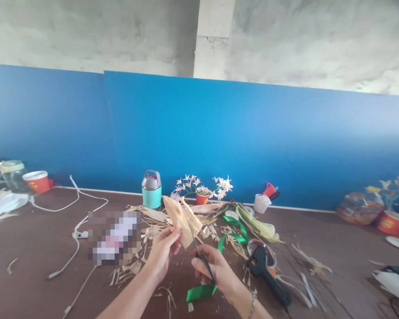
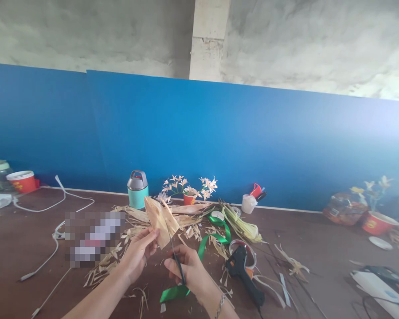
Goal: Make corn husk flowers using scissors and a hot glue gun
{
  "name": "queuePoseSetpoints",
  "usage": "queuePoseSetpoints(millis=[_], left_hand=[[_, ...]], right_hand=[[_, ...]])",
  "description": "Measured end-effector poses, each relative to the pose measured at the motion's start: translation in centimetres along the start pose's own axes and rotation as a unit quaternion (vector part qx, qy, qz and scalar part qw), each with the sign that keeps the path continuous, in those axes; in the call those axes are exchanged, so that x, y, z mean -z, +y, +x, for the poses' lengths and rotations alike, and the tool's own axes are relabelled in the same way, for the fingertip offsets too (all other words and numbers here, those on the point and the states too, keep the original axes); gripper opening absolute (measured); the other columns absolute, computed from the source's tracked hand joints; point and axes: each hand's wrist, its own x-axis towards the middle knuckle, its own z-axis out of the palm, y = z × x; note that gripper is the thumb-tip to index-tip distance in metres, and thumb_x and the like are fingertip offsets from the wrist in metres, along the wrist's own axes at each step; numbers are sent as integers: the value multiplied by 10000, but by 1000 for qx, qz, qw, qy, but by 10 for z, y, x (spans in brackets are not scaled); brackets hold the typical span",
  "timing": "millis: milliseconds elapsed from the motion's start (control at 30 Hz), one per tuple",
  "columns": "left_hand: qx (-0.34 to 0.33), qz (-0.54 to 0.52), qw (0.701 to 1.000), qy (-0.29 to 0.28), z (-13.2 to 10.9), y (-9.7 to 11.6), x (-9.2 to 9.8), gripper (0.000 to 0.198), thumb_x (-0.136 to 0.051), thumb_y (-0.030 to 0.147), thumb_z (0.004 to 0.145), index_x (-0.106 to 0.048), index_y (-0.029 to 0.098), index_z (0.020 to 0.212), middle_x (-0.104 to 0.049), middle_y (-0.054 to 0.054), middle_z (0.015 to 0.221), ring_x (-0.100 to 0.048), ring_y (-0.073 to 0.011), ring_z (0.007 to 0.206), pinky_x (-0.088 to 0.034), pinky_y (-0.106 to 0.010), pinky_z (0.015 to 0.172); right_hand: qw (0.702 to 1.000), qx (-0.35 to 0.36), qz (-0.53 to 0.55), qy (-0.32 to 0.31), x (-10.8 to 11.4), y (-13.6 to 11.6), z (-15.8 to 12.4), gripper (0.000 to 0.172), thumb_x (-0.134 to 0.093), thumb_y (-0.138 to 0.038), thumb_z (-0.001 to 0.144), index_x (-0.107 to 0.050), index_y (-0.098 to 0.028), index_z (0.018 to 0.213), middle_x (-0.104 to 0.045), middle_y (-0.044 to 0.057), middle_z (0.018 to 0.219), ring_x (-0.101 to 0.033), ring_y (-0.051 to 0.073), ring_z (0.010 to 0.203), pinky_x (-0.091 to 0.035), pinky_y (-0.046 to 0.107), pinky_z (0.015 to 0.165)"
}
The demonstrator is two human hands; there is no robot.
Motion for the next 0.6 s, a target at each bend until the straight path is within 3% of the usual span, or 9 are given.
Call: queuePoseSetpoints(millis=[600], left_hand=[[4,53,999,-9,5,4,5,326,-766,366,575,-539,135,544,-494,54,439,-391,-30,403,-251,-151,411]], right_hand=[[1000,-3,21,3,3,0,2,527,-778,-527,478,-574,-134,765,-475,-83,455,-394,38,376,-284,174,376]])
